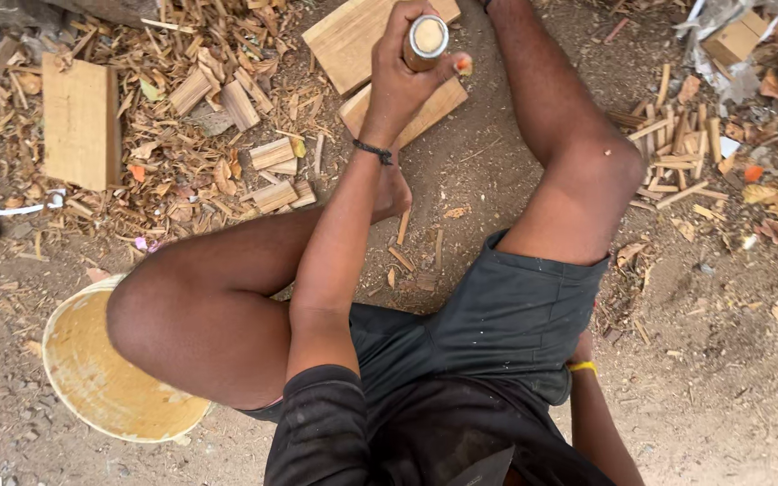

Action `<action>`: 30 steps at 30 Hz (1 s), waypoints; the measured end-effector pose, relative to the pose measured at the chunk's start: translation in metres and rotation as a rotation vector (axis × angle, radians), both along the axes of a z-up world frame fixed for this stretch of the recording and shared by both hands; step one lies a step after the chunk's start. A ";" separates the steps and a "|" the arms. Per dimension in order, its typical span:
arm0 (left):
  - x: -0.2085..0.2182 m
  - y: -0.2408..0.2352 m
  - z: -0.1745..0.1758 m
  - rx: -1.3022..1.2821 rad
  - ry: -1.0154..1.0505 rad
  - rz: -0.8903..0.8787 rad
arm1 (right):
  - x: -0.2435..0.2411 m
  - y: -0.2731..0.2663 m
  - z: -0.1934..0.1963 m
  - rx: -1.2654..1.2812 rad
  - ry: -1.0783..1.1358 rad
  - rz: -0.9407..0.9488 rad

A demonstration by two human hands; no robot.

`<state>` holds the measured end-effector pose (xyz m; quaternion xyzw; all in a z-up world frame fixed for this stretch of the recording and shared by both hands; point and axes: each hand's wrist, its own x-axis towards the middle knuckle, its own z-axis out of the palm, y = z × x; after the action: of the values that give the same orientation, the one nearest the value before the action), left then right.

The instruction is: The person sits on the ground and uses a wooden mallet to strike a cylindrical tool, splitting small pieces of wood into thin slivers. The person repeatedly picks up wood pieces, positions them on a larger block, and strikes them to create smaller fragments.

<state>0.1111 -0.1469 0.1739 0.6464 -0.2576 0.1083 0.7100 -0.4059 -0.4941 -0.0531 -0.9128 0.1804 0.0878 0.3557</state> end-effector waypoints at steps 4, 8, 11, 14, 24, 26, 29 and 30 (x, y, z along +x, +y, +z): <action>0.005 0.007 0.010 0.142 -0.041 0.121 | 0.016 0.004 0.002 0.004 -0.087 -0.087; 0.021 0.014 0.005 0.150 0.100 0.155 | 0.020 0.010 0.013 0.804 -0.382 -0.607; 0.030 0.019 0.014 0.261 -0.142 0.240 | 0.052 0.022 0.067 0.568 -0.245 -0.779; 0.022 0.019 0.015 0.233 -0.263 0.258 | 0.077 0.010 0.102 0.392 -0.455 -0.483; 0.033 -0.007 -0.012 0.242 -0.178 0.337 | 0.174 -0.044 0.231 0.578 -0.929 -0.654; 0.038 0.000 -0.016 0.213 -0.151 0.306 | 0.192 -0.045 0.231 0.562 -1.020 -0.617; 0.048 0.014 -0.017 0.157 -0.078 0.277 | 0.211 -0.043 0.227 0.412 -1.023 -0.476; 0.050 0.016 -0.019 0.155 -0.048 0.266 | 0.215 -0.041 0.228 0.287 -0.988 -0.393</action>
<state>0.1609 -0.1304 0.1548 0.7249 -0.1941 0.1966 0.6310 -0.1906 -0.5349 0.1747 -0.7370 0.1452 -0.3956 0.5285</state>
